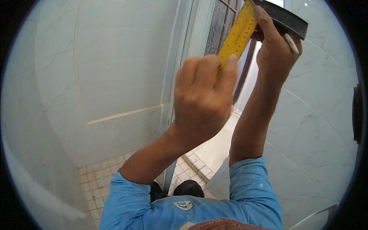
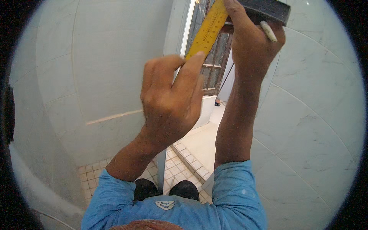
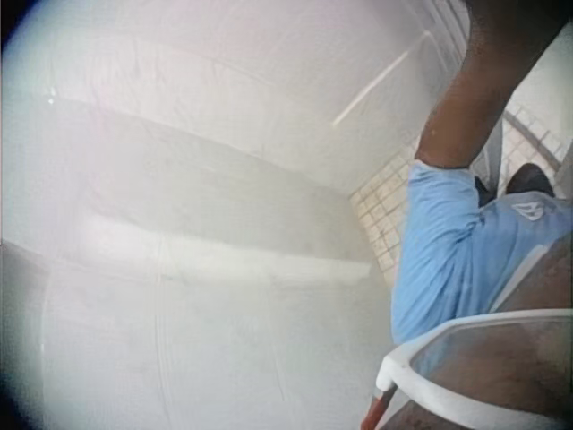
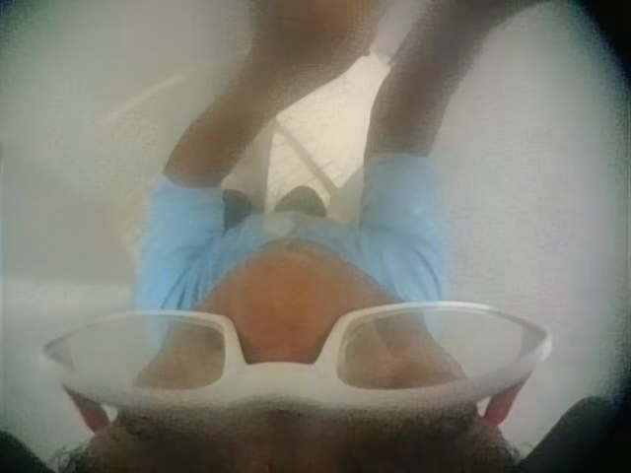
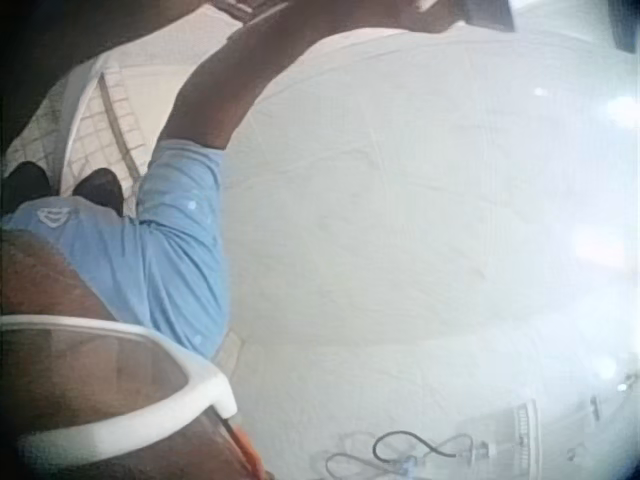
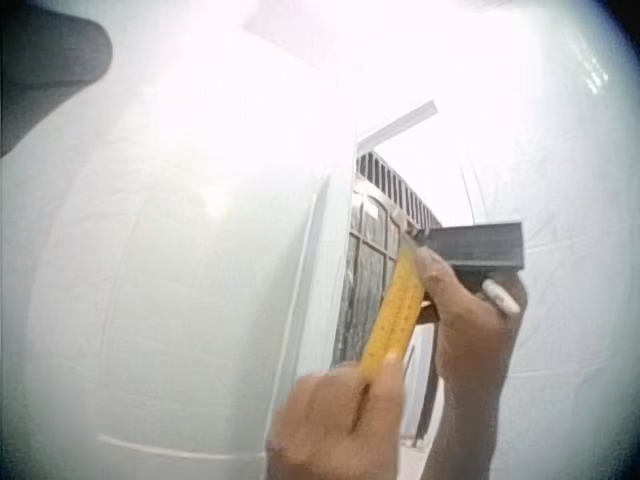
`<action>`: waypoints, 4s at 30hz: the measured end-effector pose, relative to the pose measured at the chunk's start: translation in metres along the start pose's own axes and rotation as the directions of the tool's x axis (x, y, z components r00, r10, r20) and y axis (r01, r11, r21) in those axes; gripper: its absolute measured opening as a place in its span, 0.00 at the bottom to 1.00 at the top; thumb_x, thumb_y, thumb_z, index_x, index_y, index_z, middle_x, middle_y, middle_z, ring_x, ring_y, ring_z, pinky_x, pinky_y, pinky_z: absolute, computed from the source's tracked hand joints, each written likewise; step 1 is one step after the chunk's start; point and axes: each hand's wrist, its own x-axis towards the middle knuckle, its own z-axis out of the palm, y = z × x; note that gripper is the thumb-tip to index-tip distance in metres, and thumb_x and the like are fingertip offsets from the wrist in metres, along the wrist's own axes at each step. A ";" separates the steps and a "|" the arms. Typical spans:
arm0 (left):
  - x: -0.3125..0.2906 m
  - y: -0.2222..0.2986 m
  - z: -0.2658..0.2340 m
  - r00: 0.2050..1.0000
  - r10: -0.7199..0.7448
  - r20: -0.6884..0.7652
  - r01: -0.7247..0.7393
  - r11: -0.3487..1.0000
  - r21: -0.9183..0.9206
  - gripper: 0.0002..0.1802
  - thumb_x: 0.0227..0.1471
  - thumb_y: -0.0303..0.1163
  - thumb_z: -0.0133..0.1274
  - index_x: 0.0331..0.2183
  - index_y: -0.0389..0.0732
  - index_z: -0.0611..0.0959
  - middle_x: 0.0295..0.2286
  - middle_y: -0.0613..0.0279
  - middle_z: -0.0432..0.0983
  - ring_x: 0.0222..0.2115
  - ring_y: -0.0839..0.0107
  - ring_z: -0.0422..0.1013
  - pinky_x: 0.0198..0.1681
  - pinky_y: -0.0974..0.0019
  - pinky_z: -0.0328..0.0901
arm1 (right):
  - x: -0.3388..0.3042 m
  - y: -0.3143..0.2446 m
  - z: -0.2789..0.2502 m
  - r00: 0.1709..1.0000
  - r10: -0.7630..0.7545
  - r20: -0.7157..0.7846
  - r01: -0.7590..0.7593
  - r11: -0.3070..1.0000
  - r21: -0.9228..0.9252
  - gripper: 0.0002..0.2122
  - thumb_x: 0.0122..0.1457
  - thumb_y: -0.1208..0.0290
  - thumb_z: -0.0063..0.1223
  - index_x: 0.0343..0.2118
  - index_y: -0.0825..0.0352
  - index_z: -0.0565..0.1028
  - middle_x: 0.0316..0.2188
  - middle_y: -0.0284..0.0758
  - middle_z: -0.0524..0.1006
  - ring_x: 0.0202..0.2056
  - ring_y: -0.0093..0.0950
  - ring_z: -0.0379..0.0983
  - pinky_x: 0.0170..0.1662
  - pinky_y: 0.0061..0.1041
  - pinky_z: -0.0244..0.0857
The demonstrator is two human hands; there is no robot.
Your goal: The person uses a blue level and a yellow T-square to measure and mark a vertical aluminum profile with a black marker. They repeatedly reposition the tools and make marks along the profile's length.
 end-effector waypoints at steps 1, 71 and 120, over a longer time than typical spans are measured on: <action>-0.018 -0.003 -0.007 1.000 -0.014 0.022 0.013 1.000 0.006 0.27 0.52 0.26 0.68 0.55 0.37 0.86 0.42 0.52 0.74 0.43 0.56 0.72 0.45 0.51 0.69 | 0.003 0.014 -0.005 0.999 0.040 0.028 -0.043 0.994 0.096 0.10 0.65 0.73 0.70 0.42 0.74 0.82 0.33 0.44 0.87 0.32 0.29 0.87 0.30 0.25 0.84; -0.110 -0.052 0.009 0.997 0.004 0.081 -0.026 0.961 0.275 0.28 0.55 0.42 0.72 0.54 0.39 0.90 0.61 0.64 0.82 0.68 0.52 0.60 0.64 0.49 0.50 | -0.011 0.070 0.041 0.907 0.396 0.144 -0.416 0.784 0.461 0.12 0.66 0.76 0.69 0.50 0.67 0.81 0.39 0.36 0.88 0.33 0.26 0.86 0.32 0.24 0.79; -0.110 -0.045 0.008 0.993 -0.056 0.108 0.041 0.990 0.136 0.30 0.50 0.38 0.76 0.54 0.41 0.90 0.59 0.64 0.84 0.54 0.60 0.67 0.57 0.53 0.57 | -0.011 0.109 0.024 0.947 0.251 0.200 -0.314 0.855 0.414 0.13 0.65 0.71 0.70 0.48 0.72 0.82 0.38 0.48 0.88 0.36 0.33 0.90 0.32 0.27 0.85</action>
